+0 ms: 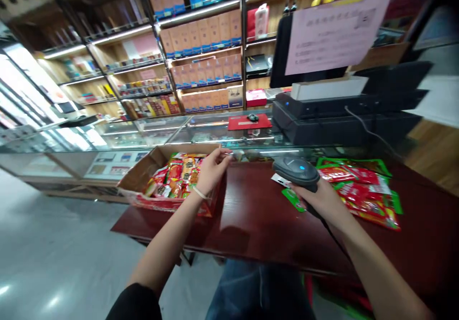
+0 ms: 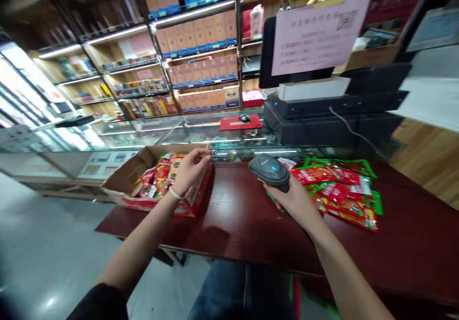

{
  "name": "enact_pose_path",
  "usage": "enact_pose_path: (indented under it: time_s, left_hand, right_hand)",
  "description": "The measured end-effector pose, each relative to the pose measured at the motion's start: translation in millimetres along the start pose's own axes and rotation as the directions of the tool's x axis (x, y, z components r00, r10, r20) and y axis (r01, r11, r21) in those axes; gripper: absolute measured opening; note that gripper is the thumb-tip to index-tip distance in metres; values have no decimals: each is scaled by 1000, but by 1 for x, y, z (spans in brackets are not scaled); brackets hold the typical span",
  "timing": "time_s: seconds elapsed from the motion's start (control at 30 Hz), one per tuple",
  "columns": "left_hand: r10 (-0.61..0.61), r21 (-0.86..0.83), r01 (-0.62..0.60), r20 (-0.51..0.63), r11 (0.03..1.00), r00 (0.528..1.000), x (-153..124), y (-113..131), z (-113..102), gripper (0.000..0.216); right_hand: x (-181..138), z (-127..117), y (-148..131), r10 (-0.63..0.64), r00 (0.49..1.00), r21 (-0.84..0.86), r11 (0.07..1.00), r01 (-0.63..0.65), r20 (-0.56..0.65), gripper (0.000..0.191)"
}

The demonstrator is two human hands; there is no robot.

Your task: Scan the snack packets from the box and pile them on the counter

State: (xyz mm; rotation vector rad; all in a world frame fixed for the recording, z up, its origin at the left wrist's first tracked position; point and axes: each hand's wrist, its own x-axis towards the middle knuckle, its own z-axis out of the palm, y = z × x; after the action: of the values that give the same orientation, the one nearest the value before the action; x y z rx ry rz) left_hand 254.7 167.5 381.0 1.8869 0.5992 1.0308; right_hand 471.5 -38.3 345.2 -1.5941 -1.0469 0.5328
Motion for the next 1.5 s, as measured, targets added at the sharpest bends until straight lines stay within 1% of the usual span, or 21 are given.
enact_pose_path:
  time_s: [0.07, 0.17, 0.27, 0.37, 0.43, 0.5, 0.6, 0.7, 0.8, 0.87, 0.93, 1.0, 1.07, 1.1, 1.13, 1.2, 1.23, 1.3, 1.4, 1.43, 1.5]
  left_hand:
    - [-30, 60, 35, -89, 998, 996, -5, -10, -39, 29]
    - [-86, 147, 119, -217, 982, 972, -15, -31, -96, 32]
    - [-165, 209, 217, -239, 953, 957, -25, -57, -141, 36]
    - [-252, 334, 297, -171, 895, 952, -30, -81, -168, 37]
    - [-305, 449, 329, -128, 831, 944, -30, -92, -175, 35]
    - [-348, 569, 340, -98, 749, 932, -27, -99, -175, 34]
    - [-416, 709, 286, 11, 645, 909, -19, -105, -169, 31]
    - [-470, 779, 209, 123, 591, 874, -9, -110, -158, 32]
    - [-492, 809, 174, 157, 561, 856, -1, -116, -146, 38]
    - [-500, 798, 196, 148, 570, 853, 2, -117, -140, 40]
    - [-495, 778, 222, 128, 587, 859, 4, -113, -138, 35]
    - [-447, 738, 235, 99, 632, 889, 5, -105, -138, 24]
    - [-349, 608, 270, 13, 747, 937, 6, -92, -135, 20]
    - [-297, 494, 285, -58, 821, 953, 7, -84, -131, 23]
    - [-257, 355, 287, -129, 890, 958, 7, -75, -125, 28]
    - [-231, 75, 251, -213, 965, 950, 7, -53, -106, 36]
    - [-230, -46, 226, -215, 973, 949, 6, -42, -93, 39]
    - [-224, -225, 183, -172, 957, 959, 1, -20, -60, 41]
    - [-182, -349, 137, -98, 927, 978, -12, -1, -5, 45]
    - [-164, -365, 121, -89, 923, 982, -17, -1, 13, 46]
    - [-149, -376, 116, -60, 919, 987, -27, -13, 47, 47]
  right_hand:
    - [6, 22, -8, -26, 998, 19, 1000, 25, 54, 32]
    - [15, 52, -19, -63, 992, 2, 998, 63, 108, 33]
    - [24, 79, -26, -95, 981, -37, 994, 102, 170, 31]
    - [30, 100, -29, -95, 972, -11, 995, 100, 215, 32]
    - [33, 110, -30, -92, 971, 22, 996, 90, 221, 36]
    - [34, 115, -30, -90, 967, 40, 996, 83, 237, 39]
    - [33, 117, -30, -70, 965, 29, 997, 65, 254, 43]
    - [33, 114, -26, -52, 969, 33, 998, 45, 243, 45]
    - [34, 109, -21, -58, 971, 31, 998, 52, 231, 43]
    - [34, 104, -18, -61, 975, 6, 998, 61, 214, 40]
    - [33, 98, -15, -57, 980, -28, 998, 63, 190, 37]
    - [33, 90, -12, -59, 983, -40, 997, 67, 175, 35]
    - [32, 82, -8, -76, 985, -16, 997, 80, 156, 33]
    - [32, 78, -7, -83, 987, 0, 996, 84, 139, 33]
    - [32, 74, -5, -84, 990, 15, 996, 83, 118, 33]
    - [32, 65, -2, -78, 995, 30, 997, 76, 66, 34]
    - [32, 61, -1, -81, 996, 29, 996, 80, 36, 34]
    - [33, 52, 4, -104, 994, 12, 994, 105, -36, 35]
    - [34, 38, 16, -132, 979, -25, 991, 130, -156, 39]
    - [33, 33, 21, -125, 974, -30, 992, 122, -187, 40]
    - [31, 23, 30, -92, 969, -25, 996, 89, -231, 40]
